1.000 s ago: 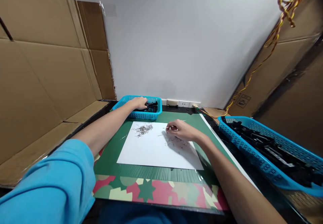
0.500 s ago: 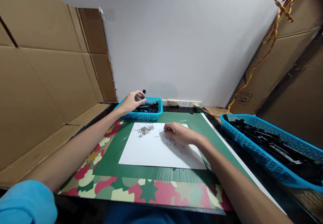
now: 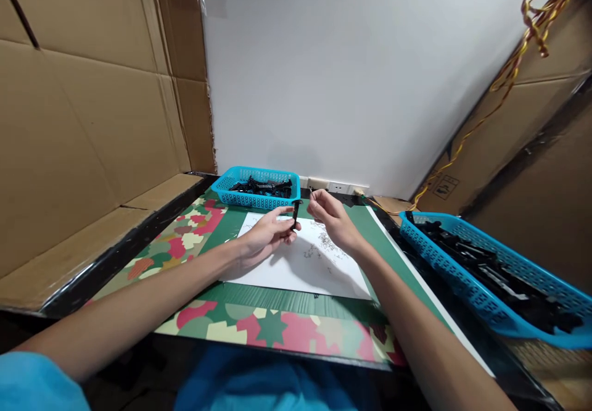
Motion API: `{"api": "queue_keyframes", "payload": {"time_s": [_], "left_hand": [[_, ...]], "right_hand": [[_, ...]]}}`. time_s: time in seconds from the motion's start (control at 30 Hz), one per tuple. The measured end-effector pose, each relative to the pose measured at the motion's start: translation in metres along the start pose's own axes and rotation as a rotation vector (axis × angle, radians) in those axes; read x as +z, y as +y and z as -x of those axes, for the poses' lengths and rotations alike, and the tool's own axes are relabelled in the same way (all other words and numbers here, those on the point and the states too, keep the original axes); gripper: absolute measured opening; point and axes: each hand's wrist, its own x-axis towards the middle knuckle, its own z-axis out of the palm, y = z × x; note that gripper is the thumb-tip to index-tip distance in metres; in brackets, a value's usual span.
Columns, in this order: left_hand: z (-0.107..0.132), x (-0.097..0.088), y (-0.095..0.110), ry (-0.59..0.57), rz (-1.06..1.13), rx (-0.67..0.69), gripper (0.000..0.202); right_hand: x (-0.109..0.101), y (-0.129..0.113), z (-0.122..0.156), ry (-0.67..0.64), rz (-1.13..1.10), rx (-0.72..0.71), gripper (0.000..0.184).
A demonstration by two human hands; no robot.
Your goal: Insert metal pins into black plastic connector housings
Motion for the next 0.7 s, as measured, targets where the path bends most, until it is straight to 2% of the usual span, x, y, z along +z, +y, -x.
{"api": "queue_keyframes", "payload": {"time_s": [0.07,0.13,0.23,0.33,0.47,0.6,0.7], "left_hand": [[0.0,0.0,-0.005,-0.022,-0.06,-0.006,0.037],[-0.001,-0.003,-0.01,0.01,-0.178,0.035,0.034],[-0.004,-0.007,-0.014,0.115,-0.427,0.187,0.027],[-0.004,-0.009,-0.014,0.152,-0.595,0.301,0.022],[-0.005,-0.012,-0.012,0.148,-0.515,0.282,0.028],[-0.008,-0.016,-0.012,0.131,-0.413,0.219,0.034],[-0.007,-0.013,-0.012,0.098,-0.234,0.13,0.038]], "right_hand": [[0.002,-0.001,0.0,-0.001,0.01,0.001,0.037],[0.002,-0.001,0.0,0.004,0.036,-0.007,0.037],[0.0,0.0,0.001,0.026,0.082,-0.007,0.034],[-0.002,-0.001,0.002,0.047,0.098,0.031,0.034],[-0.001,-0.005,0.003,0.034,0.052,0.116,0.037],[0.003,-0.011,0.003,0.023,-0.037,0.139,0.038],[0.007,-0.014,0.003,0.023,-0.077,0.14,0.036]]}}
